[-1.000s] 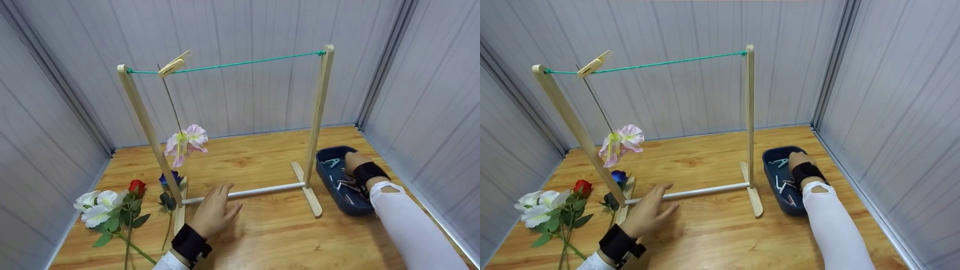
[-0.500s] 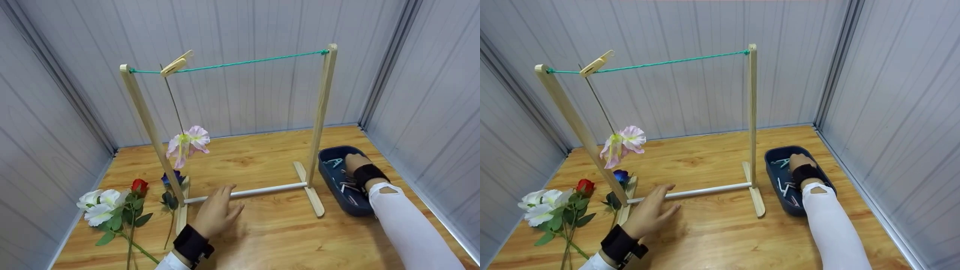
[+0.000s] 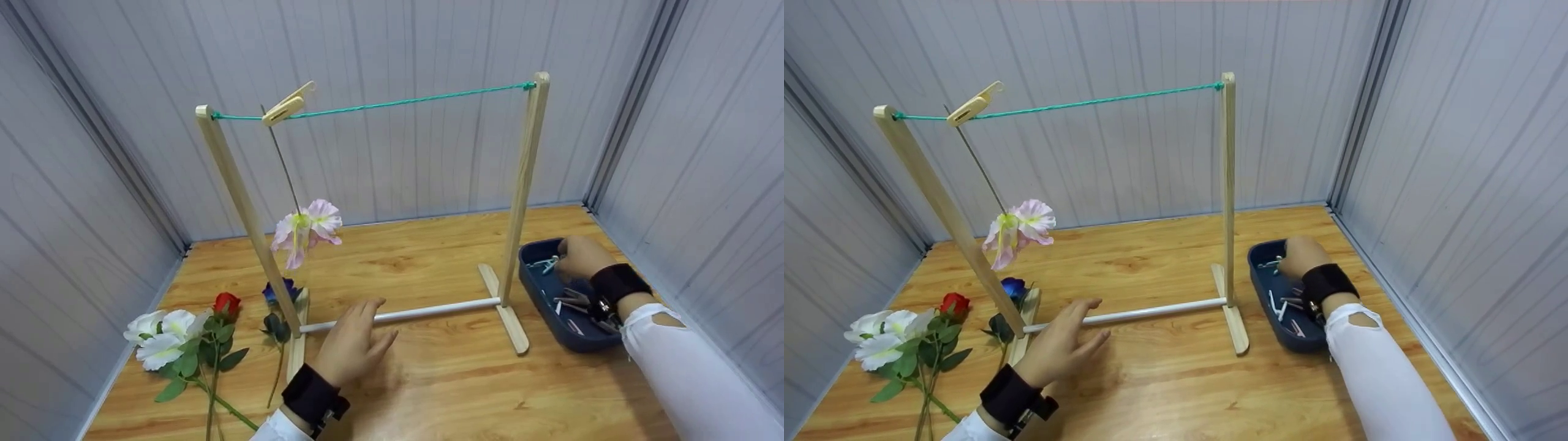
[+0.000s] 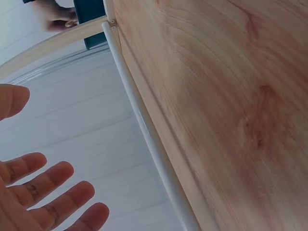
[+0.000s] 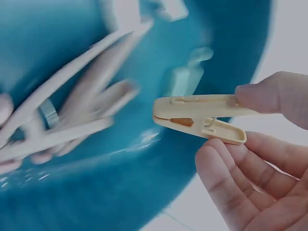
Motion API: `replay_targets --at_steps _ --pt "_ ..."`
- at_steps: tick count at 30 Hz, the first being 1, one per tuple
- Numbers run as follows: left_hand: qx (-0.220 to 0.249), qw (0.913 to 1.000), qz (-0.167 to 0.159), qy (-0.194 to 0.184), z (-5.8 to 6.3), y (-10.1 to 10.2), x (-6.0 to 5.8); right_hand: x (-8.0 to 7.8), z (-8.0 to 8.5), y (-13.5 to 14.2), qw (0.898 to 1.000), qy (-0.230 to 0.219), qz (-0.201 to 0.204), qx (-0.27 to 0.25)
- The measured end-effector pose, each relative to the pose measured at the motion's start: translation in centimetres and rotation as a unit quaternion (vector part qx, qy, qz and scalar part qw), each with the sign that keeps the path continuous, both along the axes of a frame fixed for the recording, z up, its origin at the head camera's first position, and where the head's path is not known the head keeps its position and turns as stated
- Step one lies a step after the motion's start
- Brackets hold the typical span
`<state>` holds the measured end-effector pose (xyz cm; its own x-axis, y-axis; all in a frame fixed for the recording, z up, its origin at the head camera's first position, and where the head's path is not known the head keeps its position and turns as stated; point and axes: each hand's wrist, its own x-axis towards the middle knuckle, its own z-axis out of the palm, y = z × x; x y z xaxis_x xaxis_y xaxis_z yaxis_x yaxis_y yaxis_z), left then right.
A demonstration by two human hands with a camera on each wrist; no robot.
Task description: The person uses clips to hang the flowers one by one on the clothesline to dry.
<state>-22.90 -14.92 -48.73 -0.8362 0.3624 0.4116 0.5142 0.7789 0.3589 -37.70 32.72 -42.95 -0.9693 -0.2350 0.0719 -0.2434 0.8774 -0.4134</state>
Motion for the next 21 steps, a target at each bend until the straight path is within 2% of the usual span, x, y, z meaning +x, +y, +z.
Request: replay_targets --at_steps 4,7,11,17,21 --pt "0.006 0.9999 -0.005 0.010 0.1 0.1 -0.1 1.8 1.7 -0.7 0.999 0.013 0.000 -0.045" --pt "0.008 0.9999 -0.003 0.006 0.1 0.1 0.0 3.3 2.3 -1.2 0.996 0.022 0.008 -0.082" --pt "0.009 1.0000 0.000 0.004 0.1 0.1 0.0 5.4 2.7 -1.9 0.987 0.038 0.035 -0.153" --pt "0.019 0.9997 -0.010 0.015 0.7 0.4 -0.1 8.1 2.5 -3.8 0.956 0.036 0.085 -0.278" --pt "0.025 0.9993 -0.015 0.023 1.1 0.8 0.0 9.3 1.6 -5.5 0.924 0.052 0.136 -0.353"
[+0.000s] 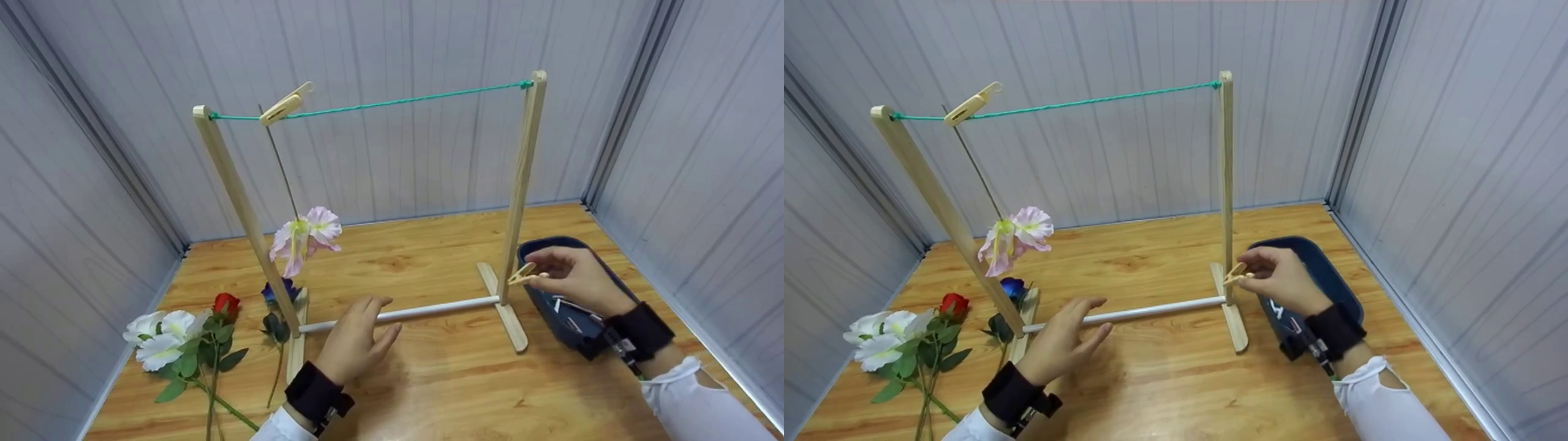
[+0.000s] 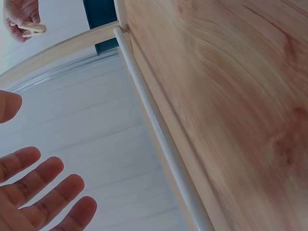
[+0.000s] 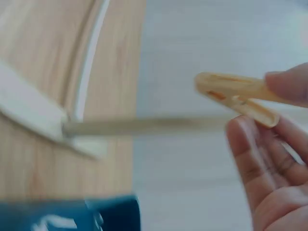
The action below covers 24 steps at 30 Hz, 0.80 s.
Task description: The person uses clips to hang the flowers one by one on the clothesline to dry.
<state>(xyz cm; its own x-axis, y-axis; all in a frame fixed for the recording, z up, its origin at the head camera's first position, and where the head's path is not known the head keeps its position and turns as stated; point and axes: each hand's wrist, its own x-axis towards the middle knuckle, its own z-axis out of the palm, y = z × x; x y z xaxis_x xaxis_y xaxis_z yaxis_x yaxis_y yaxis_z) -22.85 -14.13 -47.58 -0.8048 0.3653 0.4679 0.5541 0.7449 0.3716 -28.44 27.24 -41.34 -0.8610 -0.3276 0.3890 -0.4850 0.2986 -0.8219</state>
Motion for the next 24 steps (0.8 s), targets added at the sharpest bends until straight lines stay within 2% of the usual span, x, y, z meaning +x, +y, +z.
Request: replay_targets --at_steps 4,10,13,20,24 --pt "0.003 0.9999 -0.005 0.012 0.5 0.5 0.2 0.5 -1.4 -1.9 0.996 0.024 0.066 -0.064" --pt "-0.005 0.9987 -0.025 0.045 1.1 1.4 0.2 0.9 -3.0 -4.6 0.987 0.024 0.129 -0.096" --pt "-0.009 0.9979 -0.035 0.054 1.1 1.9 0.2 1.3 -3.5 -6.0 0.985 0.013 0.141 -0.102" --pt "0.007 0.9966 -0.079 0.023 1.5 2.9 0.3 2.2 -3.9 -9.1 0.986 0.012 0.135 -0.092" --pt "0.014 0.9949 -0.098 0.016 1.7 3.5 0.3 2.7 -4.4 -10.5 0.984 0.013 0.138 -0.113"
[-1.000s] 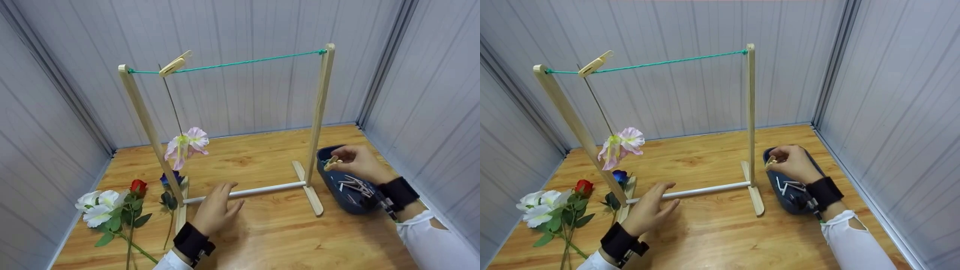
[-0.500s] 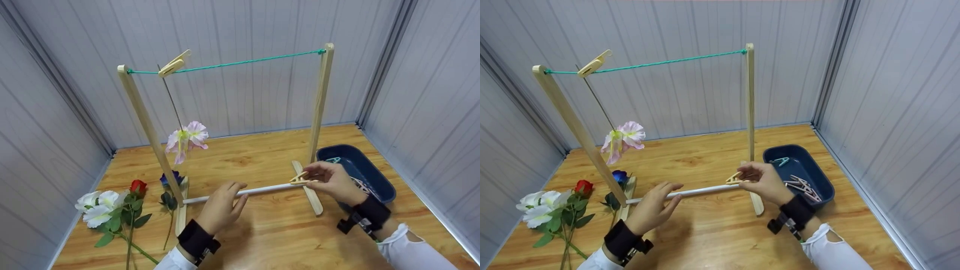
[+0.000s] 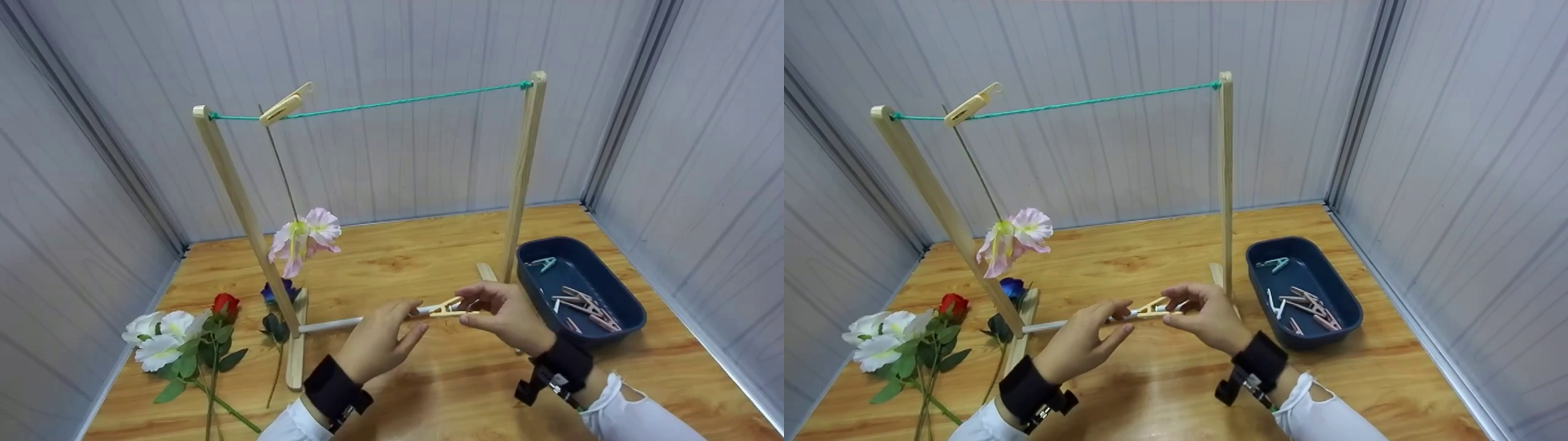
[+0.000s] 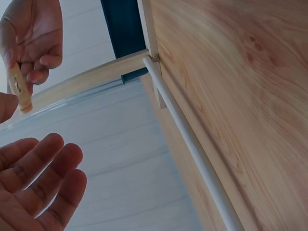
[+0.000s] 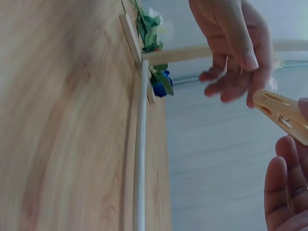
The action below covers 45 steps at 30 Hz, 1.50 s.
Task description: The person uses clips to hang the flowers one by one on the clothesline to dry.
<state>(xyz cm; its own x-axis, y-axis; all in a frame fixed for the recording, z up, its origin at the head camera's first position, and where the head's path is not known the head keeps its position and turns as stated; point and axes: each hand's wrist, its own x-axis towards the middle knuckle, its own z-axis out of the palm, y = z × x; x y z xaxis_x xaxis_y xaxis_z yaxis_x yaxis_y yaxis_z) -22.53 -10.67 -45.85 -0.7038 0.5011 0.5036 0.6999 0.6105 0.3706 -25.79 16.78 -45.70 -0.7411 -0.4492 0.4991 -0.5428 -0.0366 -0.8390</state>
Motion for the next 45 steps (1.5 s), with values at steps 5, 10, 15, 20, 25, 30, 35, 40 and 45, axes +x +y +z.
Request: replay_targets --at_steps 5,10,15,20,25,30,35,40,45 --pt "0.012 0.9997 -0.012 0.016 0.0 0.6 0.0 0.3 -0.7 -1.3 0.999 0.012 0.010 -0.029" --pt "0.039 0.9979 -0.029 0.044 -0.2 0.9 -0.1 0.5 -1.2 -1.9 0.999 0.003 0.003 -0.032" --pt "0.020 0.9981 -0.018 0.055 -0.4 0.9 0.0 0.5 -1.2 -1.9 1.000 0.013 -0.004 0.003" --pt "-0.012 0.9984 -0.006 0.054 -0.3 0.8 0.1 0.6 -0.9 -2.1 0.993 0.057 -0.040 0.092" --pt "-0.037 0.9981 0.002 0.050 -0.3 0.8 0.4 0.5 -0.6 -2.1 0.970 0.155 -0.063 0.178" --pt "-0.049 0.9967 0.007 0.065 -0.7 0.6 0.7 0.6 -0.4 -2.0 0.944 0.243 -0.062 0.216" --pt "-0.036 0.9986 0.011 0.038 -0.9 0.3 0.6 0.8 -0.5 -1.9 0.936 0.256 -0.067 0.231" --pt "-0.016 0.9995 0.024 -0.007 -0.6 -1.0 0.8 0.7 -0.6 -1.8 0.935 0.270 -0.078 0.217" --pt "-0.028 0.9978 0.052 -0.032 -0.3 -3.5 1.2 0.4 -0.7 -1.6 0.932 0.296 -0.084 0.193"
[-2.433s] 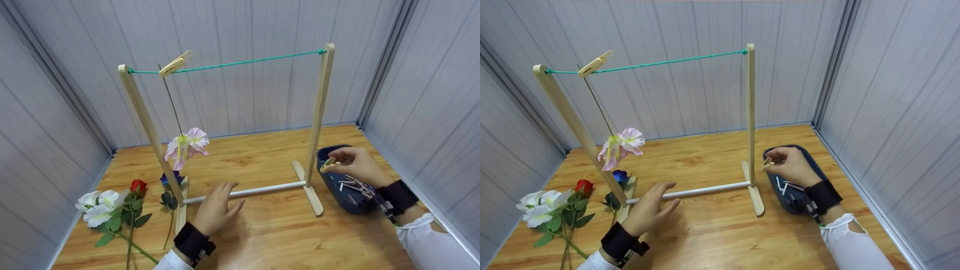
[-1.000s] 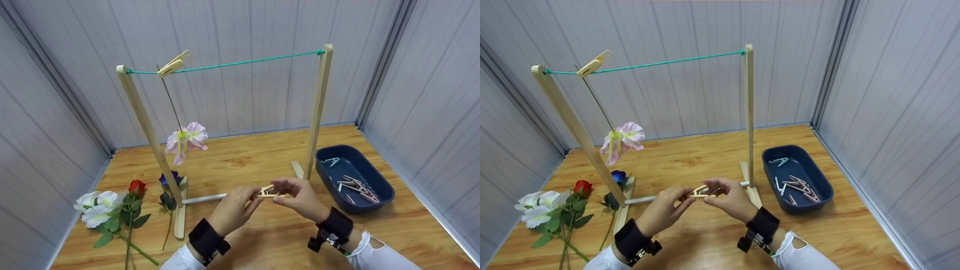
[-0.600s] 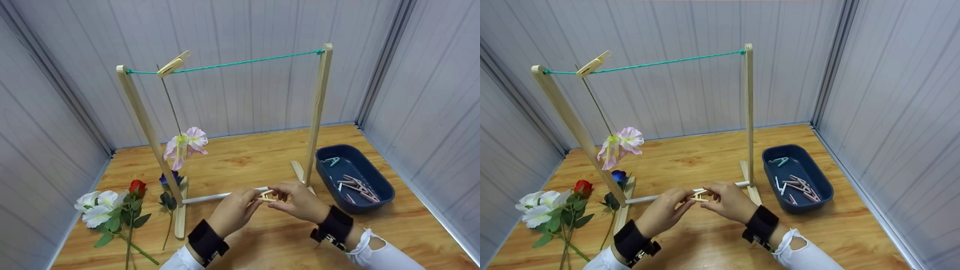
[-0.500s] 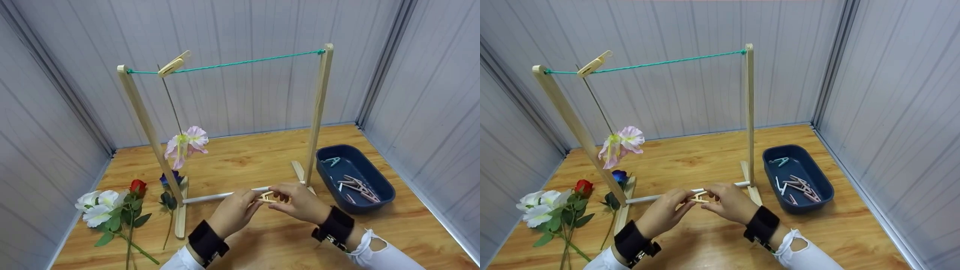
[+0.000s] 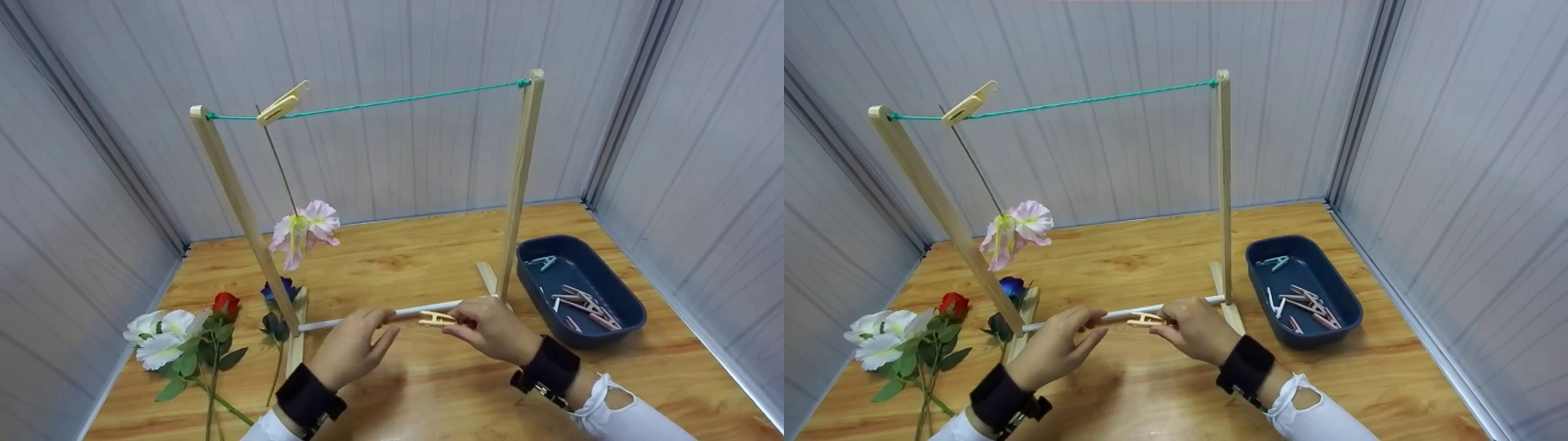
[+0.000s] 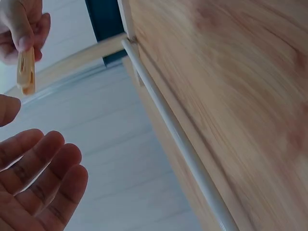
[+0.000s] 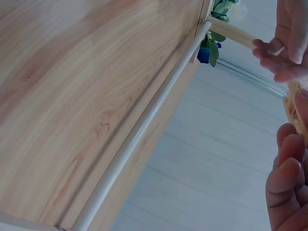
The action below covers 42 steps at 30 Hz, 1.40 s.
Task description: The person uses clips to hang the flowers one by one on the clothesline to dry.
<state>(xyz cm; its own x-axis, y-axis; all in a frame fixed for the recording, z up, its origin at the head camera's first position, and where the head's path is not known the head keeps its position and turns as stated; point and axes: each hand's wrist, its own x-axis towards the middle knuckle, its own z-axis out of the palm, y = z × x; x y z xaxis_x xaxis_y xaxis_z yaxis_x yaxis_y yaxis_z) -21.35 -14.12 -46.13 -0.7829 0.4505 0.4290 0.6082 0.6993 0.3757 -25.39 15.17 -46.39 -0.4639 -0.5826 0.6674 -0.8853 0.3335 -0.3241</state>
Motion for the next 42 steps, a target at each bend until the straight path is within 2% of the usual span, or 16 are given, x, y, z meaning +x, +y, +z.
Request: replay_targets --at_steps 4,12,18,22,27,35,38,42 --pt "-0.011 0.9996 0.014 -0.021 -0.1 -2.2 0.2 -0.1 0.0 0.1 1.000 0.012 0.007 -0.008" --pt "-0.033 0.9968 0.049 -0.054 -1.2 -6.4 0.9 -0.1 -0.2 0.3 1.000 0.014 0.007 -0.009" --pt "-0.038 0.9927 0.062 -0.096 -0.9 -9.4 1.7 0.1 -0.7 0.5 1.000 0.008 0.002 -0.010" --pt "-0.042 0.9844 0.107 -0.133 -0.4 -11.2 1.8 0.0 -0.7 0.6 1.000 0.007 0.000 -0.008" --pt "-0.046 0.9693 0.170 -0.172 -0.2 -12.7 1.4 0.0 -0.6 0.7 1.000 0.015 0.004 -0.012" --pt "-0.037 0.9456 0.236 -0.222 -1.8 -14.8 0.2 0.1 -0.5 0.8 1.000 0.009 0.006 -0.010" --pt "-0.046 0.9407 0.250 -0.225 -2.4 -15.3 -0.2 0.1 -0.5 0.8 1.000 0.007 0.008 -0.011" --pt "-0.072 0.9433 0.248 -0.208 -3.2 -15.9 -0.6 0.1 -0.6 0.8 1.000 0.014 0.007 -0.020"
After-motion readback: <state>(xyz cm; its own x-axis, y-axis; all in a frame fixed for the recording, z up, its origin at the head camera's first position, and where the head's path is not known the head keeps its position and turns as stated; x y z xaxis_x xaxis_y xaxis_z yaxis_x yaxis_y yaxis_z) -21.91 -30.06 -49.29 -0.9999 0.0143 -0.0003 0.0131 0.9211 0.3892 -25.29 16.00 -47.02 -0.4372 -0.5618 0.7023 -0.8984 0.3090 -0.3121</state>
